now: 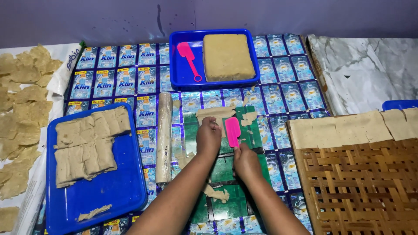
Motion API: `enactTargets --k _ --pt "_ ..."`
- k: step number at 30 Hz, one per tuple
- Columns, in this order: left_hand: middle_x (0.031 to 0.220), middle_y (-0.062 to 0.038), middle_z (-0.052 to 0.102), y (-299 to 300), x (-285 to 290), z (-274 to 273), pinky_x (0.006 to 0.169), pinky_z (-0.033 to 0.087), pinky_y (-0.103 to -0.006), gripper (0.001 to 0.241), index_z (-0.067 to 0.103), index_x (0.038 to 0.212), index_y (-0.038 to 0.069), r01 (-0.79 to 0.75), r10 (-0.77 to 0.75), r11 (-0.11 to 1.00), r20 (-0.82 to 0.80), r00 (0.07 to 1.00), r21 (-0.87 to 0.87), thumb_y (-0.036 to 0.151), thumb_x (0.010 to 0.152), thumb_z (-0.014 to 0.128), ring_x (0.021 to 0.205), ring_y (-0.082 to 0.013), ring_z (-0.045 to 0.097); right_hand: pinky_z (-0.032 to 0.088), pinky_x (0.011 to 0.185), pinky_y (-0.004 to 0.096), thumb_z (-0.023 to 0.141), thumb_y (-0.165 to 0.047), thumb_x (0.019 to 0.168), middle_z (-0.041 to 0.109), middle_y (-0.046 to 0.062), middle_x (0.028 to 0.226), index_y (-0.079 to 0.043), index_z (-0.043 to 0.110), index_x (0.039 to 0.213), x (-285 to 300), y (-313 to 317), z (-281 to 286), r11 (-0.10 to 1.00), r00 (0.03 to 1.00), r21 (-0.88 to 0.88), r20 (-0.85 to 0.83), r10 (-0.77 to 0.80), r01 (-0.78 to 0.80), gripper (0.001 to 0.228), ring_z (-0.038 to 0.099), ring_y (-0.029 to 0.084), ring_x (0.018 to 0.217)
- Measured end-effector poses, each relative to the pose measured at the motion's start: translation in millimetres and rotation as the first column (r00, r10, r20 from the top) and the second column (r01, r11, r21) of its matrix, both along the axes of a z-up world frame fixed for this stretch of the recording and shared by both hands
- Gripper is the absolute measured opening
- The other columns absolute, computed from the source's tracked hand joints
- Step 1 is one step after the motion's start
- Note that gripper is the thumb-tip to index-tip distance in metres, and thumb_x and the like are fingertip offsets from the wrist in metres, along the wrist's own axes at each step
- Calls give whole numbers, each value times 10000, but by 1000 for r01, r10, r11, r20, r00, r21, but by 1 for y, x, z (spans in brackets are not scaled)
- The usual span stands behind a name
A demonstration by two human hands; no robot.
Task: Rolling out thin sheets of dough and cutting them into squares to prepare for cracker production.
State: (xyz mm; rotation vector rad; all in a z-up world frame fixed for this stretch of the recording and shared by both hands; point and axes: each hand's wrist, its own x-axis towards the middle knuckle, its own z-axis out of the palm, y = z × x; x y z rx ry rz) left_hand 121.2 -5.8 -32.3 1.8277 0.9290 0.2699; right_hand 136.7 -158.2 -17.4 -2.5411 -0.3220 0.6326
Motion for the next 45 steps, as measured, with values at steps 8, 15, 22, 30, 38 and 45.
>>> enactTargets --k 8,15,22,30,38,45 --pt "1009 -110 767 -6 11 17 869 594 -476 447 600 1372 197 404 -400 881 -68 914 247 109 934 578 1029 -327 735 548 345 369 382 -241 1042 692 167 545 -32 579 954 3 13 -12 963 963 261 -268 5 67 300 693 289 418" --pt "1025 -71 745 6 13 28 865 604 -445 319 673 1266 277 382 -401 817 -50 915 432 213 962 598 1034 -318 729 520 273 348 416 -177 1046 660 232 530 30 564 944 14 5 -43 858 908 461 -419 -15 228 274 652 306 354" --pt "818 -113 791 33 12 -45 688 621 -351 319 775 1077 92 -70 83 988 91 992 -138 237 1002 501 707 -232 772 516 271 344 426 -167 1051 650 232 534 44 568 961 11 7 -33 846 893 467 -450 -24 258 270 644 306 351" --pt "982 -185 721 47 2 -16 622 602 -326 655 632 1205 -72 -131 271 622 55 961 -772 504 1074 348 748 -260 723 523 468 490 565 -195 953 708 131 807 -93 511 1028 -43 15 -8 950 742 -184 594 312 -252 138 676 358 521" --pt "825 -140 737 57 -5 -49 610 539 -309 400 757 1078 -55 -160 182 932 38 983 -324 305 906 716 640 -203 645 537 559 558 502 -244 1005 747 160 961 -116 530 1186 -32 -4 20 981 875 -87 443 195 -175 224 709 411 639" --pt "887 -22 787 88 -23 -6 868 606 -443 262 825 1011 263 -14 49 986 -210 977 168 452 884 695 1020 -324 723 539 918 494 600 -415 959 586 59 1130 -183 624 1160 -10 -23 -13 964 862 -161 433 262 -211 308 624 352 1119"
